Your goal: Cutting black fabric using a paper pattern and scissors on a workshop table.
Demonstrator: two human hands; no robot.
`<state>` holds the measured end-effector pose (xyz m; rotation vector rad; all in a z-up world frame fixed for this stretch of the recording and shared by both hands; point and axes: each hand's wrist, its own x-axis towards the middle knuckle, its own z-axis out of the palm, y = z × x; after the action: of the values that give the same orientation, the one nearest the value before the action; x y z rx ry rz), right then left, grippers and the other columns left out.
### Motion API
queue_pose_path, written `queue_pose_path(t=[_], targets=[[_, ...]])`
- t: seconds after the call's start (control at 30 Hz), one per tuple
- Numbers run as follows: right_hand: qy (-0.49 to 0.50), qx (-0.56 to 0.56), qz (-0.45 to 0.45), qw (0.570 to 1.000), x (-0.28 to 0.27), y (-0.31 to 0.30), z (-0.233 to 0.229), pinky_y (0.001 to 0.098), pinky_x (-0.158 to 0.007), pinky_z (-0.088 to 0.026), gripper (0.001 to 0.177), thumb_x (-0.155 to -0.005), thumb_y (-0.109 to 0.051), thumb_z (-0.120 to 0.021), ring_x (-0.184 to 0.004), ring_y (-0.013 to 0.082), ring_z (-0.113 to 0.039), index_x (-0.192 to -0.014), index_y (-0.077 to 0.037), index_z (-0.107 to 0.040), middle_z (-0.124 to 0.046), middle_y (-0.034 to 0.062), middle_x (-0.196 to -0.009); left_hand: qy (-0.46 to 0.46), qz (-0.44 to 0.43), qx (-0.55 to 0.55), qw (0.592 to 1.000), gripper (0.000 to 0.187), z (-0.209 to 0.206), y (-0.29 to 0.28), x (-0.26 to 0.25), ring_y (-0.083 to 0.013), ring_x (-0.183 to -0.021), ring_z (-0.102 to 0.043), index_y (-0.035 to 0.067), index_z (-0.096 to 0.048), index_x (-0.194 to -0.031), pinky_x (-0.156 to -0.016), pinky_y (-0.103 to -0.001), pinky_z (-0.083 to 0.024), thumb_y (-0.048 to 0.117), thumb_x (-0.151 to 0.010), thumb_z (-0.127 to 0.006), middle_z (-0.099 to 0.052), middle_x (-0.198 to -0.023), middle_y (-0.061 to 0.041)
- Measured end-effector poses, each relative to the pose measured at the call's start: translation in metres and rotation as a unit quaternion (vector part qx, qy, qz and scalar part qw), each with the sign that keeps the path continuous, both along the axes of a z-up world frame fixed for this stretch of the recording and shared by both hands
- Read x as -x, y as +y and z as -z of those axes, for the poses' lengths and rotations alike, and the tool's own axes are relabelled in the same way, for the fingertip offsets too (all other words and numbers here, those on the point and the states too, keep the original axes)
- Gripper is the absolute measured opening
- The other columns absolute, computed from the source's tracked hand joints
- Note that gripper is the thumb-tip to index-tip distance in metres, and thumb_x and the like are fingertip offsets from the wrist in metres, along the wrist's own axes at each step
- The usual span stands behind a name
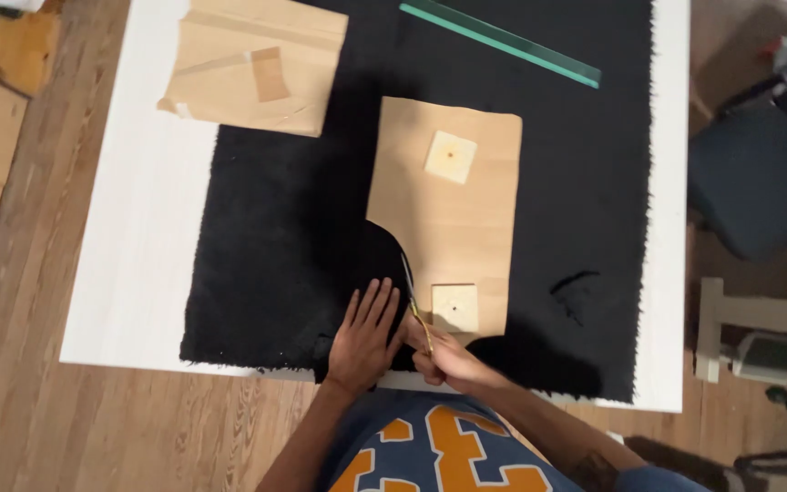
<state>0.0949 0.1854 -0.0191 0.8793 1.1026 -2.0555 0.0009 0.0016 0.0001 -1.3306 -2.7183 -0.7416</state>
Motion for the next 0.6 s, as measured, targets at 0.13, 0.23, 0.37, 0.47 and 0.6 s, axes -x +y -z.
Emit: queue_pose_path(t=[0.13, 0.23, 0.37, 0.47, 0.6], targets=[[0.068, 0.022, 0.012, 0.997, -0.007, 0.001, 0.001, 0.0285, -0.042, -0.020, 0.029, -0.113, -0.043, -0.034, -0.043, 0.0100, -0.026, -0.112, -0.021, -0.052, -0.029, -0.0033, -0.053, -0.013, -0.002, -0.023, 1.000, 0.061, 0.000, 0.003, -0.006, -0.0324, -0.151, -0.033, -0.001, -0.047, -0.148, -0.123, -0.049, -0.025, 0.037, -0.102, -0.054, -0.041, -0.158, -0.019], [0.041, -0.008, 0.021, 0.999, 0.002, -0.003, -0.025, 0.0264, -0.043, -0.018, 0.029, -0.109, -0.034, -0.036, -0.045, 0.0078, -0.028, -0.128, -0.032, -0.059, -0.032, -0.0073, -0.058, -0.013, 0.004, -0.030, 0.999, 0.062, 0.002, 0.005, -0.008, -0.0338, -0.150, -0.033, -0.004, -0.047, -0.148, -0.123, -0.049, -0.024, 0.036, -0.101, -0.055, -0.041, -0.158, -0.020], [0.022, 0.010, 0.009, 1.000, -0.003, 0.005, 0.002, 0.0265, -0.040, -0.016, 0.027, -0.111, -0.039, -0.037, -0.041, 0.0081, -0.025, -0.115, -0.020, -0.057, -0.031, -0.0047, -0.053, -0.017, -0.007, -0.035, 0.999, 0.061, 0.003, 0.005, -0.009, -0.0330, -0.150, -0.034, -0.002, -0.049, -0.146, -0.123, -0.049, -0.024, 0.036, -0.100, -0.055, -0.042, -0.158, -0.019], [0.028, 0.026, 0.001, 0.999, -0.009, 0.011, 0.024, 0.0264, -0.040, -0.016, 0.025, -0.112, -0.038, -0.040, -0.042, 0.0078, -0.026, -0.108, -0.018, -0.054, -0.032, -0.0055, -0.054, -0.011, -0.013, -0.035, 0.999, 0.060, 0.003, 0.004, -0.011, -0.0325, -0.149, -0.035, -0.002, -0.049, -0.147, -0.123, -0.049, -0.025, 0.036, -0.101, -0.055, -0.043, -0.157, -0.019], [-0.042, 0.006, 0.018, 0.999, 0.003, 0.008, -0.002, 0.0250, -0.039, -0.014, 0.038, -0.106, -0.052, -0.037, -0.039, 0.0076, -0.023, -0.101, -0.021, -0.057, -0.029, -0.0052, -0.049, -0.009, -0.016, -0.046, 0.999, 0.059, 0.000, 0.001, -0.012, -0.0322, -0.149, -0.037, -0.002, -0.051, -0.146, -0.123, -0.048, -0.025, 0.038, -0.102, -0.055, -0.046, -0.156, -0.018]])
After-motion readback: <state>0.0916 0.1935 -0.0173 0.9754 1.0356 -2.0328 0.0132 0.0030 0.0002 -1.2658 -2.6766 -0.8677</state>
